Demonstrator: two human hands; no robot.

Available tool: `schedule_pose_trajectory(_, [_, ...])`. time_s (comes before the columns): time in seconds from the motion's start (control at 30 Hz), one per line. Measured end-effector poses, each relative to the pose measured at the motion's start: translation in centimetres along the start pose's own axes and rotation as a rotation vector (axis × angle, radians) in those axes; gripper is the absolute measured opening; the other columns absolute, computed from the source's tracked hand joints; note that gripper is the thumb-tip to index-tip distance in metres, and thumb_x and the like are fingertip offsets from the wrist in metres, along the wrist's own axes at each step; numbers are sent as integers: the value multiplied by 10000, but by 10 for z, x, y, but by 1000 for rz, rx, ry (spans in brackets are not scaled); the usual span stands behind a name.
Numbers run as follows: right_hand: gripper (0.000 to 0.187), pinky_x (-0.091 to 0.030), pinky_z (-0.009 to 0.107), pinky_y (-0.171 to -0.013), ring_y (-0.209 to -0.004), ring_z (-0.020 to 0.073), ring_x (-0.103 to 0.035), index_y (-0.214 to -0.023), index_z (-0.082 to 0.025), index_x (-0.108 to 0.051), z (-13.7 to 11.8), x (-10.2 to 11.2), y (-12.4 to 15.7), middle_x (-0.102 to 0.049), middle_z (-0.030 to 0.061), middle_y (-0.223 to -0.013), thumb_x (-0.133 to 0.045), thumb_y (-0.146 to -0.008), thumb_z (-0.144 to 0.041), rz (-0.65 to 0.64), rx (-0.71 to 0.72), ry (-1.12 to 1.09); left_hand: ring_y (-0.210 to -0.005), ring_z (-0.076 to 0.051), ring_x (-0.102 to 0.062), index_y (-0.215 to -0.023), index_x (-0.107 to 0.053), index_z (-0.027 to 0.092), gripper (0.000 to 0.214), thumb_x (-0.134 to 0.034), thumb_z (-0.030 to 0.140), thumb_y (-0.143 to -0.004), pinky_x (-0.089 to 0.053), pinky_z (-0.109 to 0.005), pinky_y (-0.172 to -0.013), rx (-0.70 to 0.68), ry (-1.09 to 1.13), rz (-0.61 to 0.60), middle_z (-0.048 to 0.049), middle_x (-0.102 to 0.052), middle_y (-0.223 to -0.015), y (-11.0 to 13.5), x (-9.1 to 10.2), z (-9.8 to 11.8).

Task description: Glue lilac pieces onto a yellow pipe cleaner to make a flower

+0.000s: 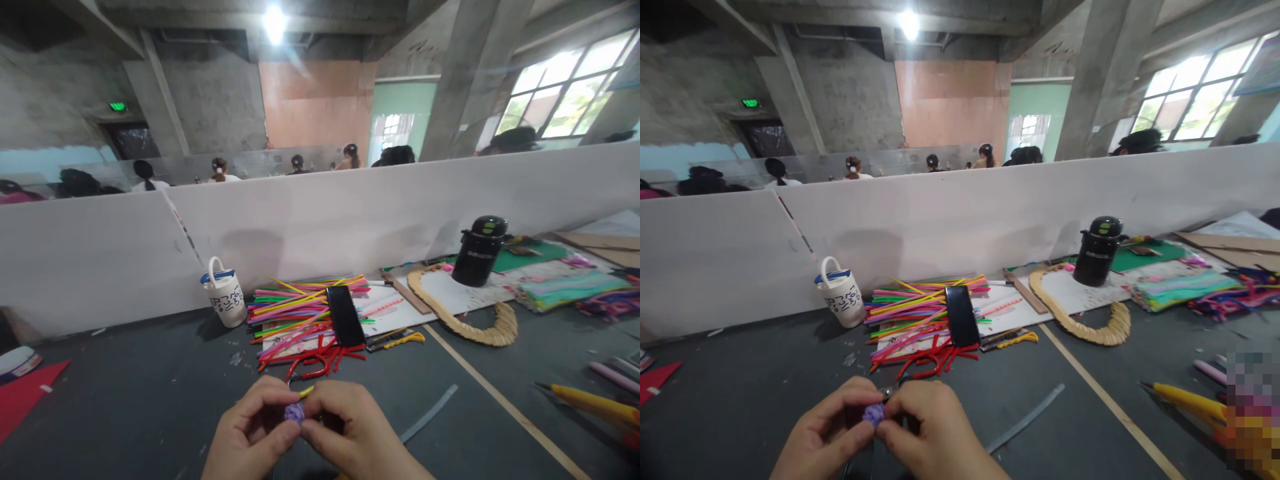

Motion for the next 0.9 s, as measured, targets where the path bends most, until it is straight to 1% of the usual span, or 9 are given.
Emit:
schedule_pose_trajectory(0.13, [139, -304, 220, -541, -557, 109, -440, -629, -177, -645, 0, 1, 0, -527, -30, -590, -617, -752, -234, -19, -1, -13, -704, -187, -573, -659, -784, 226, 232, -854, 412, -539, -460, -263, -663, 1, -21, 4, -30, -628, -709, 0, 0, 1])
schedule_pose_trajectory(0.3, [162, -297, 226, -548, -553, 107, -416, -594, -180, -608, -3, 3, -2, -489, -38, -578, -613, -742, -247, -32, 10, -31, -692, -190, -581, -653, -783, 229, 237, -848, 429, -545, -466, -260, -647, -42, -52, -1, -36, -633, -696, 1, -1, 8])
schedule_pose_trajectory(0.4, [160, -293, 232, -548, -554, 108, -415, -582, -178, -603, -3, 2, -1, -489, -36, -575, -613, -727, -245, -29, -11, -52, -683, -186, -582, -653, -784, 228, 236, -845, 432, -551, -464, -253, -640, -54, -61, -4, -38, -637, -692, 2, -2, 9])
schedule_pose_trajectory(0.5, [126, -299, 235, -544, -559, 112, -422, -607, -172, -625, -2, 2, -1, -506, -28, -584, -614, -707, -248, -14, -62, -91, -687, -184, -584, -661, -785, 226, 219, -849, 405, -552, -459, -247, -631, -42, -27, 12, -32, -635, -696, 2, -2, 7])
schedule_pose_trajectory(0.6, [113, -314, 230, -531, -559, 112, -425, -636, -165, -643, 2, 0, -1, -520, -25, -587, -618, -696, -258, -13, -150, -163, -679, -174, -573, -667, -790, 218, 232, -858, 394, -533, -444, -231, -583, 9, 38, 43, -30, -642, -707, 1, 0, -1])
schedule_pose_trajectory(0.77, [149, -354, 220, -539, -536, 95, -454, -669, -158, -656, 11, -5, -2, -547, -33, -569, -614, -711, -294, -82, -293, -321, -575, -136, -541, -708, -795, 216, 292, -879, 385, -485, -422, -218, -486, 118, 119, 114, -30, -687, -742, 1, 3, -18])
schedule_pose_trajectory(0.83, [135, -348, 217, -531, -510, 84, -445, -656, -158, -649, 13, -7, -3, -549, -40, -552, -620, -698, -283, -114, -327, -375, -570, -135, -554, -713, -792, 212, 320, -890, 383, -462, -432, -214, -488, 137, 147, 162, -31, -699, -737, 2, 5, -20])
schedule_pose_trajectory(0.9, [116, -327, 213, -517, -495, 75, -424, -636, -159, -639, 14, -8, -3, -540, -48, -534, -638, -676, -268, -130, -349, -419, -598, -141, -579, -712, -787, 206, 333, -899, 379, -450, -439, -202, -504, 128, 157, 213, -32, -706, -719, 4, 7, -18])
Point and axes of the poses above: each hand's wrist, its own y-axis away from the middle knuckle, its own x-axis out of the back of the hand, z = x × y, the point moved 7 cm from there along -y, towards the middle knuckle
